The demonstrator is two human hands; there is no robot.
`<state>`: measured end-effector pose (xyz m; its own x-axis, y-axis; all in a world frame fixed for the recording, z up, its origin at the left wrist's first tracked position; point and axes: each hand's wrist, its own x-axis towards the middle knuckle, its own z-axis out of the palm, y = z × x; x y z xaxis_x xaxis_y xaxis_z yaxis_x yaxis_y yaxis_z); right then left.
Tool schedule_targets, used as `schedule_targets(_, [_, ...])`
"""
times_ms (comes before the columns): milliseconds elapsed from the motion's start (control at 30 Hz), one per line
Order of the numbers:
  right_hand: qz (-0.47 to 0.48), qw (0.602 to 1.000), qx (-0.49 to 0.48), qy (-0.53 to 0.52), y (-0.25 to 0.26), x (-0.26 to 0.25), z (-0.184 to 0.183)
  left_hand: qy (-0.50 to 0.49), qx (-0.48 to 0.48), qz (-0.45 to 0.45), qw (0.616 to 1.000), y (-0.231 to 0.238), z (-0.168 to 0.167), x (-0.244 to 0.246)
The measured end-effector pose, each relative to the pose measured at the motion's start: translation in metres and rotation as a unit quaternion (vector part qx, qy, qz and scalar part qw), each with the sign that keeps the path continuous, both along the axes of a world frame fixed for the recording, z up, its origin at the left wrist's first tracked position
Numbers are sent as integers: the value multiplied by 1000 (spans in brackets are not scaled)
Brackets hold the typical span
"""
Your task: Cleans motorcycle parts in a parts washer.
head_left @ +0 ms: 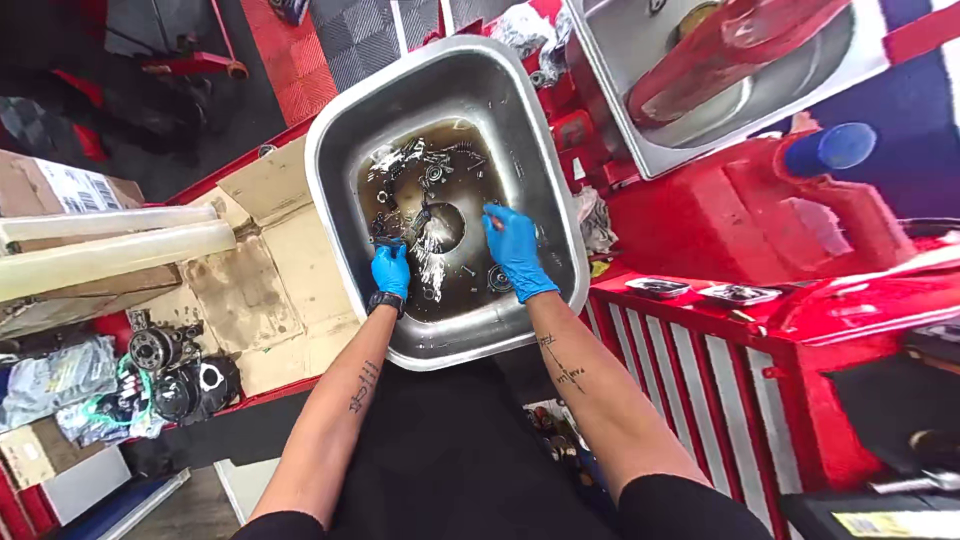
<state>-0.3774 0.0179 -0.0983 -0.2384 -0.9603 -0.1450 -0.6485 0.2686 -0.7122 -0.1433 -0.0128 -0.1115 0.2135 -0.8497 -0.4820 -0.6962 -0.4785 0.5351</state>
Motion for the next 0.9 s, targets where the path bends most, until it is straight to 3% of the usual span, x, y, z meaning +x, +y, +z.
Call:
schedule_targets(133, [34,999,23,33,-7,0,-8,-19,-49,-49,997,5,8,5])
schedule_targets(200, [65,996,33,44,-14,-2,-7,-5,-76,-96,992,3,23,14])
schedule_targets(300, [38,998,21,42,-18,-6,-10,32,-80,-141,986,4,50,27])
schedule_targets(500, [104,992,70,28,-17,-11,-6,75,57,-202,975,-12,101,30])
schedule_targets(633, [203,976,80,-4,2,-8,-1,7,141,-244,959,-10,99,18])
schedule_targets(700, [154,978,58,-127,10,3,16,-26,164,-272,948,-4,93,9])
schedule_targets(800, [127,951,4,-282,19,37,34,-47,184,-297,936,6,77,3])
schedule_targets(900, [106,964,-6,-243,15,48,8,-47,184,-312,931,12,61,5])
